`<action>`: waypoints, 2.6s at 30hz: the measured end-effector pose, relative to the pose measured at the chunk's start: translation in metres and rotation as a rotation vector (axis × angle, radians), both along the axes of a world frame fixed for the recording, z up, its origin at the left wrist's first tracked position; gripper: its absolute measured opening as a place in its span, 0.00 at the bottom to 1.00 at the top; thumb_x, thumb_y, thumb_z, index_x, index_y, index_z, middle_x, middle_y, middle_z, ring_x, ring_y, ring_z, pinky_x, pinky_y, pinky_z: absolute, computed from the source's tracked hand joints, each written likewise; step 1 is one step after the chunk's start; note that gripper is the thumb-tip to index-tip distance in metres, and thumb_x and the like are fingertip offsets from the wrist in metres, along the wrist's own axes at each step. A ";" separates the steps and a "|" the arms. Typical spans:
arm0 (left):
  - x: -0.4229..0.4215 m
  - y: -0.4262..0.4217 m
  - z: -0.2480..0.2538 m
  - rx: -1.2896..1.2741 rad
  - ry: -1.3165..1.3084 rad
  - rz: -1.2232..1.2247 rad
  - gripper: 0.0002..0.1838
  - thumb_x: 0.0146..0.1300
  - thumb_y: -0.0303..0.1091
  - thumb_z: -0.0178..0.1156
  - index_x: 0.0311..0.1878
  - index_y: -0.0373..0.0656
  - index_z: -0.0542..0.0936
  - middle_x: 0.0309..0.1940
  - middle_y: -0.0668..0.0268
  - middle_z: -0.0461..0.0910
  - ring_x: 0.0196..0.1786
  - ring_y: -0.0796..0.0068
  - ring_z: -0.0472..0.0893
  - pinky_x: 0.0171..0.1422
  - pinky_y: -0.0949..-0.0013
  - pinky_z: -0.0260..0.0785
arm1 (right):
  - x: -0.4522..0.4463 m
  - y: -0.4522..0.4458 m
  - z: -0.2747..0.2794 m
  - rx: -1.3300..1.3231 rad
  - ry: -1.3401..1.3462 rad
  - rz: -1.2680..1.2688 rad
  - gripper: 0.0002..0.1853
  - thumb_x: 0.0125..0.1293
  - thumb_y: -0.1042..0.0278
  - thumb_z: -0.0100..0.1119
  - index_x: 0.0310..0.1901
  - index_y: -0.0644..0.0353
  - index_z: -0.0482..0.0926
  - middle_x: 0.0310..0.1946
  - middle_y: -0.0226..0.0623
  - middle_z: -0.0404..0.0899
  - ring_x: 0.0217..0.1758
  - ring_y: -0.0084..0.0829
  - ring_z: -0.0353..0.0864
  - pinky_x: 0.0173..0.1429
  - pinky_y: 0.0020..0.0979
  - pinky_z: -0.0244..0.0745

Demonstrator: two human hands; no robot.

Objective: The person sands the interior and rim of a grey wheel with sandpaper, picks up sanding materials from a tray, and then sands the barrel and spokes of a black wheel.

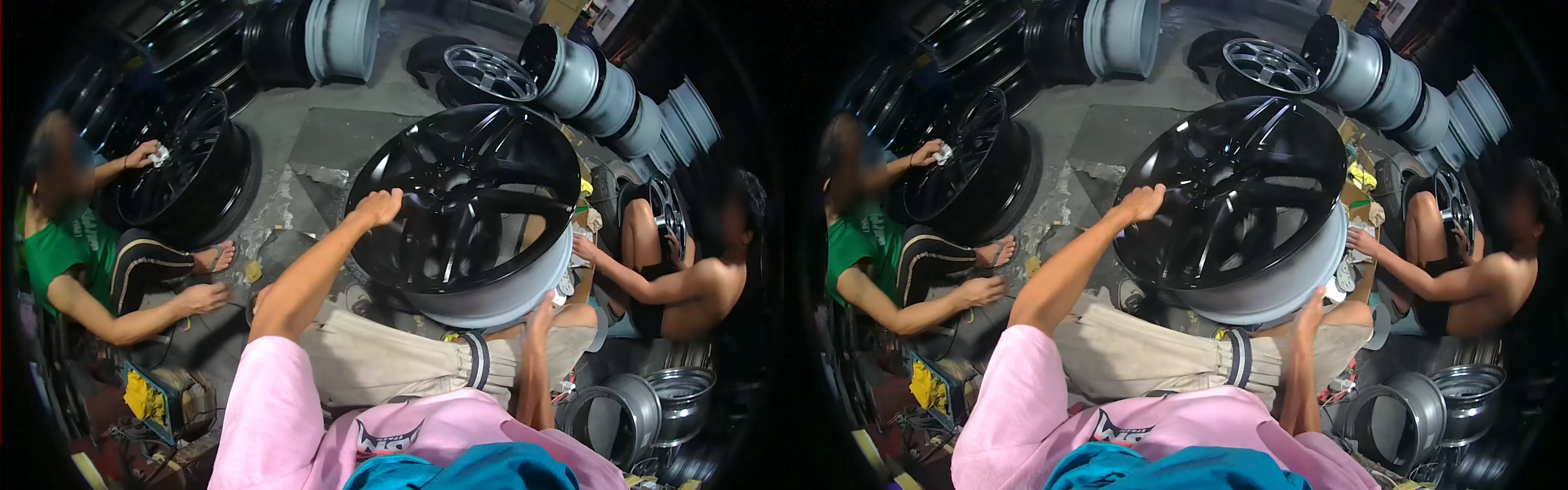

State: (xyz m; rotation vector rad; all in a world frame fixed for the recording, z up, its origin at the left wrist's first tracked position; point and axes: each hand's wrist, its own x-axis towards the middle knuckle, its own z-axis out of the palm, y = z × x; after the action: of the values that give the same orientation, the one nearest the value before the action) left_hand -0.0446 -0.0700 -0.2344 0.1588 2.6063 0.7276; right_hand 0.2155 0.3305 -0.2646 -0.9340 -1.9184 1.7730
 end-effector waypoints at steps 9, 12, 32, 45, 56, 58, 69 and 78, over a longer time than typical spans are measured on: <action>0.067 0.003 0.051 0.266 -0.222 0.285 0.50 0.79 0.65 0.25 0.54 0.22 0.83 0.57 0.28 0.78 0.68 0.32 0.75 0.76 0.45 0.64 | -0.143 0.056 0.059 0.472 -0.145 0.022 0.37 0.84 0.42 0.37 0.60 0.78 0.78 0.55 0.62 0.83 0.58 0.53 0.81 0.64 0.44 0.71; 0.053 -0.002 0.057 0.231 -0.209 0.341 0.51 0.77 0.67 0.25 0.57 0.21 0.81 0.59 0.28 0.78 0.69 0.31 0.73 0.77 0.45 0.62 | -0.153 0.050 0.066 0.638 -0.075 0.033 0.34 0.84 0.47 0.36 0.57 0.78 0.79 0.53 0.63 0.84 0.57 0.57 0.81 0.64 0.45 0.71; -0.006 -0.097 -0.051 0.236 0.038 0.095 0.33 0.81 0.55 0.32 0.78 0.41 0.60 0.54 0.28 0.80 0.63 0.29 0.78 0.70 0.44 0.65 | -0.261 -0.119 0.189 0.924 0.466 0.540 0.24 0.82 0.56 0.44 0.62 0.68 0.80 0.59 0.58 0.81 0.66 0.58 0.78 0.71 0.48 0.70; 0.020 -0.080 0.068 0.363 -0.064 0.116 0.43 0.76 0.72 0.45 0.40 0.35 0.86 0.31 0.65 0.82 0.36 0.78 0.74 0.43 0.69 0.67 | -0.253 -0.033 0.176 1.119 0.120 0.616 0.23 0.83 0.56 0.43 0.59 0.66 0.81 0.52 0.57 0.85 0.58 0.54 0.84 0.62 0.44 0.77; 0.088 -0.072 0.176 0.396 -0.214 -0.196 0.52 0.70 0.81 0.43 0.34 0.29 0.85 0.24 0.65 0.74 0.35 0.73 0.75 0.45 0.63 0.71 | -0.175 -0.083 0.183 1.380 0.203 0.385 0.17 0.81 0.63 0.49 0.57 0.63 0.83 0.51 0.57 0.83 0.56 0.58 0.80 0.66 0.51 0.71; 0.084 -0.064 0.179 0.335 -0.283 -0.248 0.53 0.67 0.83 0.46 0.30 0.30 0.83 0.21 0.68 0.66 0.33 0.74 0.70 0.38 0.62 0.68 | -0.110 -0.109 0.166 1.460 0.242 0.268 0.19 0.80 0.65 0.49 0.64 0.61 0.81 0.57 0.53 0.82 0.64 0.55 0.75 0.73 0.49 0.65; 0.092 -0.051 0.157 0.518 -0.088 -0.220 0.48 0.64 0.79 0.57 0.40 0.30 0.85 0.22 0.68 0.71 0.29 0.73 0.74 0.34 0.64 0.68 | -0.386 0.042 0.136 0.956 -0.158 0.873 0.26 0.82 0.52 0.44 0.57 0.70 0.83 0.53 0.52 0.86 0.59 0.42 0.82 0.67 0.39 0.70; 0.106 -0.057 0.196 0.448 -0.119 -0.236 0.48 0.73 0.71 0.53 0.44 0.18 0.80 0.17 0.58 0.67 0.28 0.69 0.72 0.40 0.58 0.70 | -0.176 -0.035 0.183 1.472 0.116 0.479 0.15 0.77 0.68 0.54 0.59 0.62 0.84 0.56 0.50 0.82 0.64 0.54 0.77 0.68 0.50 0.70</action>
State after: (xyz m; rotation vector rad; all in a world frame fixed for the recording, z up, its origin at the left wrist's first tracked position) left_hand 0.0619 -0.1271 -0.0388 0.5275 2.2274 1.1791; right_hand 0.0400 0.2958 -0.0812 0.1771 -2.6264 0.1453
